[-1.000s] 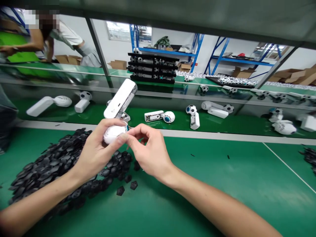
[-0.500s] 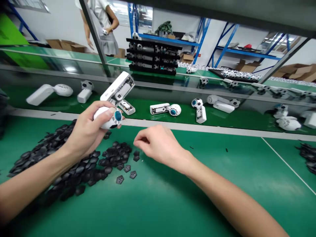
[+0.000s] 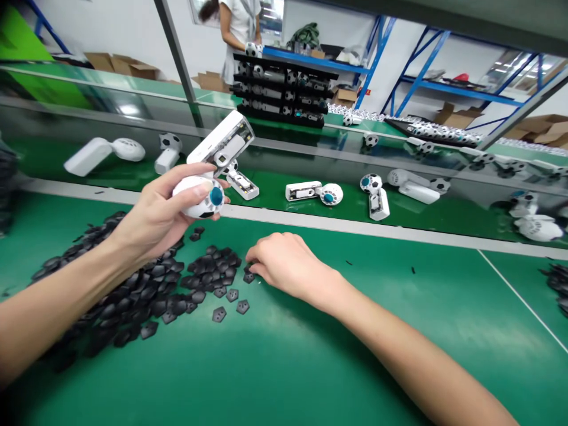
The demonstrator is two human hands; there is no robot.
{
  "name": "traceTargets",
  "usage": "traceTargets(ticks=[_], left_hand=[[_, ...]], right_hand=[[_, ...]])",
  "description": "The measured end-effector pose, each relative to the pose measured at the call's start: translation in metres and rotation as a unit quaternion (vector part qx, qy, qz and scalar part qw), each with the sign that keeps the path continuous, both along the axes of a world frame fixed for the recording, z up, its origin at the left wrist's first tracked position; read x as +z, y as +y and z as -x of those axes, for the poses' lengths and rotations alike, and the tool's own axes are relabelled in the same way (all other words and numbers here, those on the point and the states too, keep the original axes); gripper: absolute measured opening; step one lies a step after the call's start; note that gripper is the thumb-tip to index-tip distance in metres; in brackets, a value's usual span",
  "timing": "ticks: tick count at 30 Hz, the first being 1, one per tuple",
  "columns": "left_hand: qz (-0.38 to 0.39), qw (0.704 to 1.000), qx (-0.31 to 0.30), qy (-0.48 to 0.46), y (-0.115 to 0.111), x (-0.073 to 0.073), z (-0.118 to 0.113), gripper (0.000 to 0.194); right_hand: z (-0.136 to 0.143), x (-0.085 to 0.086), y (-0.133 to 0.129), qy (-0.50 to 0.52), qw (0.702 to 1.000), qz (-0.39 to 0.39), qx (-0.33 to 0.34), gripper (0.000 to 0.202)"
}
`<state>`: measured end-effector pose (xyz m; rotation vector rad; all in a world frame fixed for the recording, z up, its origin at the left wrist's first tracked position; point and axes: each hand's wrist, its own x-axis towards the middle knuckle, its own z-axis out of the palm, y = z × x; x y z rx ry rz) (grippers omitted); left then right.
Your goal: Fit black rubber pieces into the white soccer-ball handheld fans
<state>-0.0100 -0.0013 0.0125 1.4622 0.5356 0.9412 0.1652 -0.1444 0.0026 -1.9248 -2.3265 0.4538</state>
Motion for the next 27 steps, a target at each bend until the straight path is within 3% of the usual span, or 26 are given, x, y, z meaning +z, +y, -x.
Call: traceTargets(ticks=[8, 11, 13, 16, 19, 21, 23, 25, 27], left_hand=[[-0.042, 0.998, 0.028, 0.022, 0.002, -0.002, -0.001, 0.046], [-0.043, 0.999, 0.007, 0.025, 0.001, -0.003, -0.001, 0.047], [-0.031, 0.999, -0.015, 0.017, 0.001, -0.003, 0.000, 0.060], [-0.010, 0.999, -0.048, -0.006, 0.002, -0.002, 0.002, 0.087], [0.006, 0.998, -0.054, -0.029, 0.000, -0.001, 0.003, 0.089], [0.004, 0.999, -0.046, -0.028, -0.004, -0.002, 0.003, 0.075], [-0.018, 0.999, -0.033, -0.020, -0.010, -0.003, 0.002, 0.059], [-0.053, 0.998, -0.015, -0.020, -0.016, -0.005, 0.000, 0.054], [-0.103, 0.994, 0.024, -0.024, -0.023, -0.007, 0.000, 0.054]], right_hand=[[0.006, 0.004, -0.001, -0.167, 0.974, -0.027, 0.149, 0.020], [0.009, 0.000, -0.001, -0.179, 0.969, -0.053, 0.161, 0.021], [0.011, -0.006, 0.001, -0.173, 0.972, -0.063, 0.147, 0.020], [0.009, -0.013, 0.006, -0.106, 0.987, -0.065, 0.099, 0.019], [0.003, -0.013, 0.010, 0.129, 0.985, -0.115, 0.020, 0.016], [0.000, -0.006, 0.010, 0.343, 0.927, -0.144, -0.044, 0.010], [0.002, 0.003, 0.008, 0.522, 0.836, -0.141, -0.093, 0.012], [0.008, 0.012, 0.006, 0.635, 0.754, -0.117, -0.122, 0.024], [0.016, 0.018, 0.005, 0.691, 0.703, -0.085, -0.147, 0.034]])
